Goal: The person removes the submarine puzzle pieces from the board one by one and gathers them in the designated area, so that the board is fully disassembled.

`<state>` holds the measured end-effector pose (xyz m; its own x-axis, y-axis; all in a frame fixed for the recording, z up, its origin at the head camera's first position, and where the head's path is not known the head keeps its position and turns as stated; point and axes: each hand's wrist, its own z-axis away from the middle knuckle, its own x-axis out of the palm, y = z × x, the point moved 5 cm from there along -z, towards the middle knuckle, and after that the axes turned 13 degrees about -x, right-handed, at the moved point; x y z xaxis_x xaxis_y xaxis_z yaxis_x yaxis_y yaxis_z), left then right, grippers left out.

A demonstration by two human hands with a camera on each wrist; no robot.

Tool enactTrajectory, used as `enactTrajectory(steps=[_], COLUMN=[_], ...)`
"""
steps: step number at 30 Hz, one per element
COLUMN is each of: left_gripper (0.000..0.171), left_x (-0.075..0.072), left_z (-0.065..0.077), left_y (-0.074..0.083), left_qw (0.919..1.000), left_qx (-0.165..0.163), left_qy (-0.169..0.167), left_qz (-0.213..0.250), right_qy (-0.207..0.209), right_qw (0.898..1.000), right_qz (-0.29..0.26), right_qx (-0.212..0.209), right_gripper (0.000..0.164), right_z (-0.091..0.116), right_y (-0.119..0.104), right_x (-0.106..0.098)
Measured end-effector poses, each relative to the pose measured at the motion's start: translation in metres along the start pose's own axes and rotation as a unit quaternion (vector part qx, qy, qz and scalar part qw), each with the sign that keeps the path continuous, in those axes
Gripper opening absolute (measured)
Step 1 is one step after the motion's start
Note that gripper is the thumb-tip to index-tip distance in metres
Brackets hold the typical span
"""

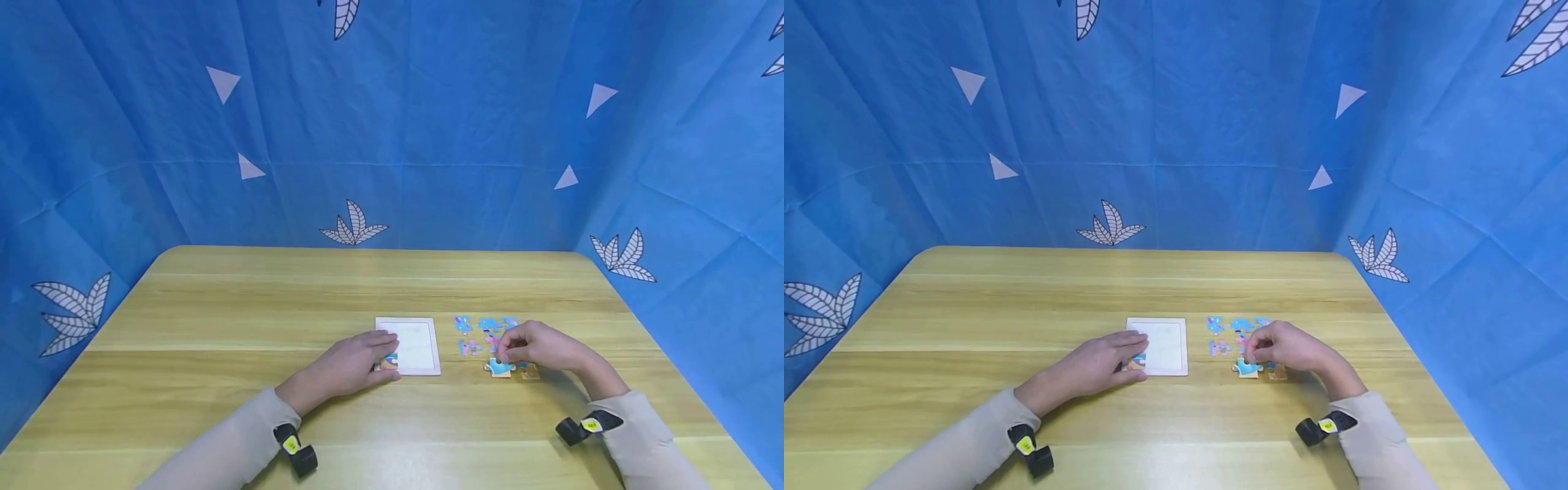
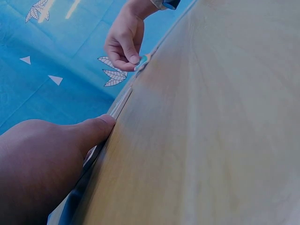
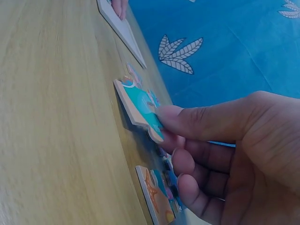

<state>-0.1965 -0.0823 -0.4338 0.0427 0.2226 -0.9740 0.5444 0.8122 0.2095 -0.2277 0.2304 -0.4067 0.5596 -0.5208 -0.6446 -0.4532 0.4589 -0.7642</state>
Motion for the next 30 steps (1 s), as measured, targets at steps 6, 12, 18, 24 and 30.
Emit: enactTrajectory(steps=[6,12,18,24,30], left_gripper=[0.066,0.066,0.066,0.066,0.066], left_x=[0.001,0.0,0.0,0.0,-0.001], left_z=[0.0,0.0,0.001,0.001,0.001], left_y=[0.0,0.0,0.0,-0.001,-0.002], left_qw=[1.0,1.0,1.0,1.0,0.9999], left_qx=[-0.001,-0.004,-0.004,-0.001,0.002], left_qy=[-0.002,-0.004,-0.004,0.005,0.012], left_qz=[-0.001,-0.001,0.0,0.002,0.005], right_qy=[0.004,0.009,0.017,0.027,0.047], right_qw=[1.0,0.998,0.998,0.997,0.993], right_qz=[0.029,0.052,0.063,0.073,0.094], right_qx=[0.008,0.019,0.013,-0.01,-0.045], right_gripper=[0.011,0.011,0.011,0.01,0.007], right_z=[-0.001,-0.002,-0.004,-0.009,-0.019], right_y=[0.003,0.003,-0.001,-0.012,-0.024], right_x=[0.0,-0.001,-0.001,0.004,0.015])
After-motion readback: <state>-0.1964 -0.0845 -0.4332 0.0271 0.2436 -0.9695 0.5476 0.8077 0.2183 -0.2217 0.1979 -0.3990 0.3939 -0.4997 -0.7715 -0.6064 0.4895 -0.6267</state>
